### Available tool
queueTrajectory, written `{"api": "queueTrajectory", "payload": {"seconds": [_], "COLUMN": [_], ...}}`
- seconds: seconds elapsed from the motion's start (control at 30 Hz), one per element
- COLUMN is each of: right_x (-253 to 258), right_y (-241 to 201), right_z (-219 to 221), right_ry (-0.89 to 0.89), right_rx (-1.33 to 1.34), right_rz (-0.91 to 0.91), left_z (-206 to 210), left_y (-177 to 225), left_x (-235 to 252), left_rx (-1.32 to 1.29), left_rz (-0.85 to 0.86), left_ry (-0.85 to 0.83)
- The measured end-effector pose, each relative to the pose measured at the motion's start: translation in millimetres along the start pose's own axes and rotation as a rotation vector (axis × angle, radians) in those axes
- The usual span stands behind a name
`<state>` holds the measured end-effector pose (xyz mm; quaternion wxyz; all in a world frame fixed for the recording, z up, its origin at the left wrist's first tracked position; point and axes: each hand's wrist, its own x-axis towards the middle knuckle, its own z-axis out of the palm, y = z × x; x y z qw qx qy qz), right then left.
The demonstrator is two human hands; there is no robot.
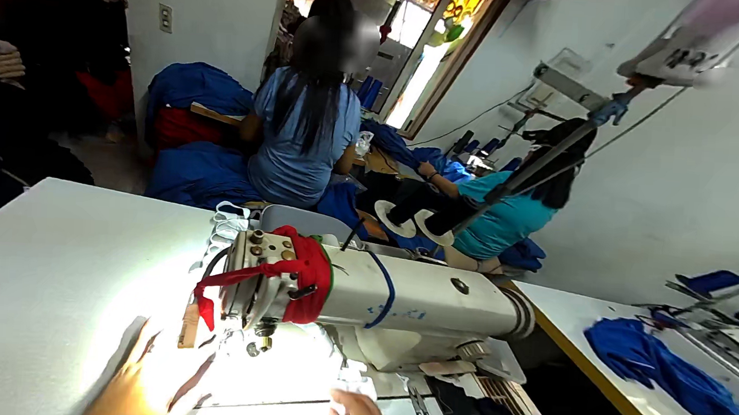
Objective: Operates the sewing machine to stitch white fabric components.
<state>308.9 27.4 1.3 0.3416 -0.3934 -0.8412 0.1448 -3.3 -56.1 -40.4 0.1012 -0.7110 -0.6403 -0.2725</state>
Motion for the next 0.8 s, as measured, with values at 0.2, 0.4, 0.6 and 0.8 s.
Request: {"api": "queueTrajectory", "payload": {"seconds": [0.2,0.4,0.6,0.8], "right_x": [130,137,109,104], "right_y": [-9,9,15,-13], "right_z": [59,86,59,67], "right_ry": [-0.487,-0.349,0.255,-0.065], "right_rx": [-0.304,-0.251,0.528,0.59], "right_rz": [0.141,0.104,0.184,0.346], "left_z": [-7,-9,-4,7], "left_y": [55,52,20,2], "left_x": [8,3,32,61], "left_rx": [-0.293,-0.357,-0.365,-0.534], "left_rz": [0.027,-0.221,-0.536,-0.621], "left_ry": [-0.104,-0.026,0.128,0.039]}}
